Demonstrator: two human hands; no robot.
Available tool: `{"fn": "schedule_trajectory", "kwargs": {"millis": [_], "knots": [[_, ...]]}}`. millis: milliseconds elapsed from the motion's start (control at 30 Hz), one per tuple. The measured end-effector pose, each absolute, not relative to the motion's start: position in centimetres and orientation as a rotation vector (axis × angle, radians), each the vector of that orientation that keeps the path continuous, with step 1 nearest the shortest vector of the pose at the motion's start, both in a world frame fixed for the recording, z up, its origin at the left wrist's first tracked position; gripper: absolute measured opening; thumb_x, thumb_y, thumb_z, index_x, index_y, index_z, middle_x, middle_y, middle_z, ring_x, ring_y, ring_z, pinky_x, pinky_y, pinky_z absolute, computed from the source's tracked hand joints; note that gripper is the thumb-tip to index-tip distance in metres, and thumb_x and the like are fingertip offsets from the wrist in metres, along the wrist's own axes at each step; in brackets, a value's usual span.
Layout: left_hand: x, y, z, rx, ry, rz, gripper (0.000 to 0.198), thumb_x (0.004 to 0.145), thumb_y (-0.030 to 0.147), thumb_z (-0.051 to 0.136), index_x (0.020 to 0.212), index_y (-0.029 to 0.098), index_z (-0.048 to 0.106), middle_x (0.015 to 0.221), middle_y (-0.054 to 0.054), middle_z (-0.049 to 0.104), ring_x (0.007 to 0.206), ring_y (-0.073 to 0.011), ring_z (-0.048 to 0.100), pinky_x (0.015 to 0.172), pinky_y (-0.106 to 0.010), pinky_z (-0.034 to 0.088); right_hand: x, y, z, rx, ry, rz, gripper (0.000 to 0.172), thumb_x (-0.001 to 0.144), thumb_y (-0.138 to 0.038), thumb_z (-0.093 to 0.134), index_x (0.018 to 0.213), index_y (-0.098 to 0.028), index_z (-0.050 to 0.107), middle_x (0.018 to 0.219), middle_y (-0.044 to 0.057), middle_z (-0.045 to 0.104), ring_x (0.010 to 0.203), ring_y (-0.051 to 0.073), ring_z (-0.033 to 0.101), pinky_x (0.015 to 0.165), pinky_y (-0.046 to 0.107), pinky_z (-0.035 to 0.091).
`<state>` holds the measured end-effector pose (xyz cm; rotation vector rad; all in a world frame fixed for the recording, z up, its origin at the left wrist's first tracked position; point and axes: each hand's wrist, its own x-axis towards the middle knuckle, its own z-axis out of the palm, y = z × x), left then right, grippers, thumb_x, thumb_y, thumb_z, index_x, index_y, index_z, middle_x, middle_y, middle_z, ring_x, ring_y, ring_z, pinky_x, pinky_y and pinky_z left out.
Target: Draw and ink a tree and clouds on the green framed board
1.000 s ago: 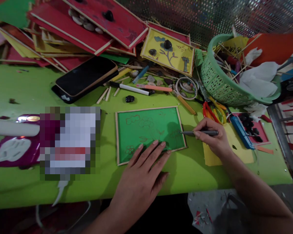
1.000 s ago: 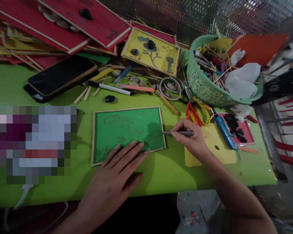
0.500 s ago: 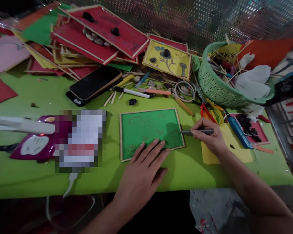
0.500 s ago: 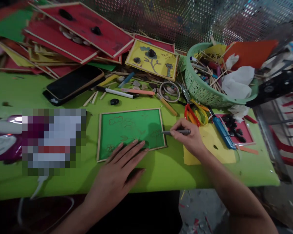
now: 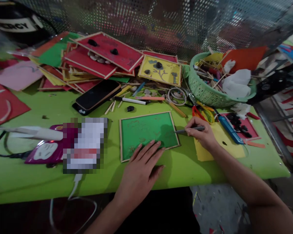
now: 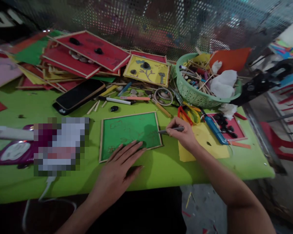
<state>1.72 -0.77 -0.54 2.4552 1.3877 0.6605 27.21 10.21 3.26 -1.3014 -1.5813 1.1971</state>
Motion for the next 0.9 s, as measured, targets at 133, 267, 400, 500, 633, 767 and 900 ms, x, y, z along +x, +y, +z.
{"fn": "schedule_trajectory", "kwargs": {"millis": [133,267,400,500,633,767,900], "knots": [[1.7,-0.4,-1.1,2.439,1.379,0.685,0.045,0.100,0.028,0.054,0.145,0.023,0.055,0.150,-0.009,0.060,0.139,-0.0293,0.055,0.116,-0.056,0.044,27.3,10.1,2.7,-1.214,-1.676,1.019,0.025,0.088,-0.045,0.070,0.095,-0.021,0.070,0.085,0.002,0.070,0.077,0.016,0.064,0.072,0.028,0.049],[2.1,1.1,-0.6,2.176,1.295,0.882,0.037,0.101,0.037,0.052,0.132,0.023,0.067,0.134,-0.009,0.071,0.127,-0.0290,0.065,0.112,-0.056,0.047,26.7,9.4,3.1,-1.109,-1.948,0.739,0.031,0.097,-0.047,0.060,0.114,-0.024,0.070,0.110,0.008,0.073,0.104,0.022,0.067,0.094,0.036,0.051],[3.4,3.1,1.5,1.571,1.225,1.006,0.042,0.095,0.053,0.056,0.114,0.020,0.074,0.118,-0.011,0.077,0.115,-0.0275,0.070,0.103,-0.046,0.054,25.2,8.0,4.5,-1.052,-2.204,0.510,0.047,0.103,-0.045,0.048,0.146,-0.026,0.054,0.139,0.012,0.065,0.127,0.029,0.058,0.108,0.046,0.045],[4.7,4.1,3.0,1.218,1.134,1.068,0.051,0.084,0.061,0.067,0.113,0.019,0.074,0.111,-0.010,0.079,0.112,-0.0277,0.071,0.102,-0.043,0.055,23.6,6.7,5.3,-1.058,-2.374,0.372,0.067,0.099,-0.051,0.055,0.159,-0.025,0.037,0.151,0.013,0.057,0.137,0.031,0.051,0.114,0.049,0.041],[5.7,4.6,3.6,1.030,1.092,1.121,0.060,0.066,0.065,0.081,0.104,0.020,0.073,0.096,-0.006,0.078,0.096,-0.0259,0.072,0.089,-0.038,0.059,21.6,4.7,5.6,-1.104,-2.442,0.300,0.073,0.101,-0.052,0.053,0.163,-0.025,0.028,0.159,0.012,0.050,0.146,0.028,0.044,0.121,0.048,0.035],[5.3,4.6,2.9,1.116,1.141,1.083,0.053,0.066,0.065,0.081,0.092,0.019,0.071,0.082,-0.004,0.073,0.081,-0.0209,0.068,0.080,-0.032,0.056,24.2,3.9,5.9,-1.075,-2.347,0.308,0.080,0.094,-0.057,0.062,0.161,-0.027,0.031,0.159,0.011,0.050,0.142,0.028,0.050,0.120,0.048,0.037],[4.6,4.7,2.5,1.227,1.219,1.008,0.050,0.068,0.064,0.078,0.089,0.019,0.069,0.084,-0.004,0.072,0.082,-0.0214,0.066,0.079,-0.032,0.055,35.7,6.7,6.9,-1.372,-1.627,0.014,0.061,0.089,-0.043,0.071,0.144,-0.024,0.052,0.146,0.015,0.059,0.132,0.030,0.057,0.115,0.051,0.041]]}}
